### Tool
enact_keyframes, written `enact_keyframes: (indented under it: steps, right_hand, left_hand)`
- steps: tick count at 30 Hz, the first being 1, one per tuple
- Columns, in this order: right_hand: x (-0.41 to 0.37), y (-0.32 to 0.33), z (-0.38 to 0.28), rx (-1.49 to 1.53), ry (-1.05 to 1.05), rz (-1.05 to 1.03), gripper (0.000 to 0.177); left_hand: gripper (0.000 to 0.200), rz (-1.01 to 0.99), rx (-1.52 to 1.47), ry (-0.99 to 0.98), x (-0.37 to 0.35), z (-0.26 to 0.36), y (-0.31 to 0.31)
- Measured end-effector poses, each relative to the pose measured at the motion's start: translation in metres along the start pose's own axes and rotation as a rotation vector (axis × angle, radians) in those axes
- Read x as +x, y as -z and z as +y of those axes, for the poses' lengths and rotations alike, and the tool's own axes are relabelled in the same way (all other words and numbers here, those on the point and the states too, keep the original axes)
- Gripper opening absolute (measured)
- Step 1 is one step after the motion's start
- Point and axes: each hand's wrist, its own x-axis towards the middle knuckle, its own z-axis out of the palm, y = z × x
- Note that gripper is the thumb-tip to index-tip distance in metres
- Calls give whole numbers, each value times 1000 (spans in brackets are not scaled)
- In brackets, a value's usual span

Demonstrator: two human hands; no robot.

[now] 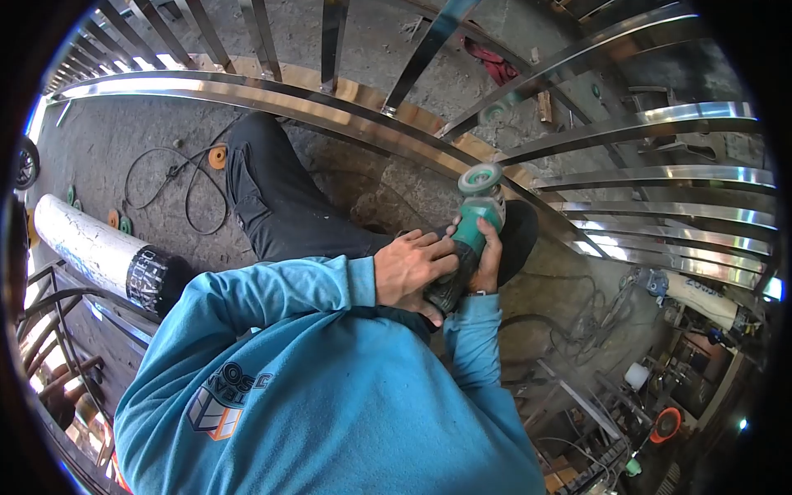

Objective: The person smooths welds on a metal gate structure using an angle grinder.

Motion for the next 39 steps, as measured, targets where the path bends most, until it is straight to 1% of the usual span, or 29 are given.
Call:
enact_keyframes:
  steps: [1,2,3,4,5,6,8,9,10,12,13,14,16,17,19,25,29,34,39]
  right_hand:
    - [2,3,-10,-34,-57,-81,43]
    - [5,5,-18,-68,-113,-162,45]
    - [8,-2,-22,-60,-52,-120,46]
    - [14,-2,-27,-64,-45,-113,46]
    - [19,-3,-32,-67,-62,-130,46]
    - [25,-4,-37,-71,-81,-149,46]
    - [36,-5,-44,-62,-107,-154,46]
    - [40,-8,-48,-102,-108,-143,46]
    - [45,-11,-50,-142,-108,-134,46]
    - [49,-15,-55,-166,-102,-127,46]
    - [52,-15,-60,-236,-115,-116,46]
    - [54,-16,-63,-306,-128,-105,46]
    - [56,-14,-67,-350,-140,-99,46]
    - [58,-13,-69,-392,-155,-95,46]
    - [58,-17,-68,-400,-138,-75,47]
    - [73,-14,-70,-403,-148,-63,49]
    - [71,-19,-70,-412,-163,-16,51]
    - [68,-21,-72,-422,-179,6,52]
    - [66,-22,-73,-420,-192,27,53]
  left_hand:
    - [90,38,-41,-7,3,3,-3]
    - [90,38,-50,-17,5,6,-6]
    - [90,3,-161,51,9,13,-3]
    - [91,-34,-270,119,12,17,-2]
    - [90,64,-346,100,15,15,-6]
    - [90,66,-350,94,18,14,-7]
    - [85,75,-398,199,25,7,-7]
    - [84,-4,-429,256,30,6,2]
    - [84,0,-429,254,33,3,5]
    - [86,10,-410,327,38,0,7]
    - [86,11,-410,324,39,0,9]
    - [94,-37,-385,340,39,-1,10]
    - [116,-133,-337,376,40,-1,12]
    - [116,-133,-338,374,41,-2,10]
    - [127,-198,-227,404,44,-3,3]
    - [130,-254,-352,484,56,-5,-5]
    - [130,-254,-353,517,61,-7,-6]
    - [125,-212,-411,587,64,-11,-11]
    - [120,-206,-408,608,64,-12,-12]
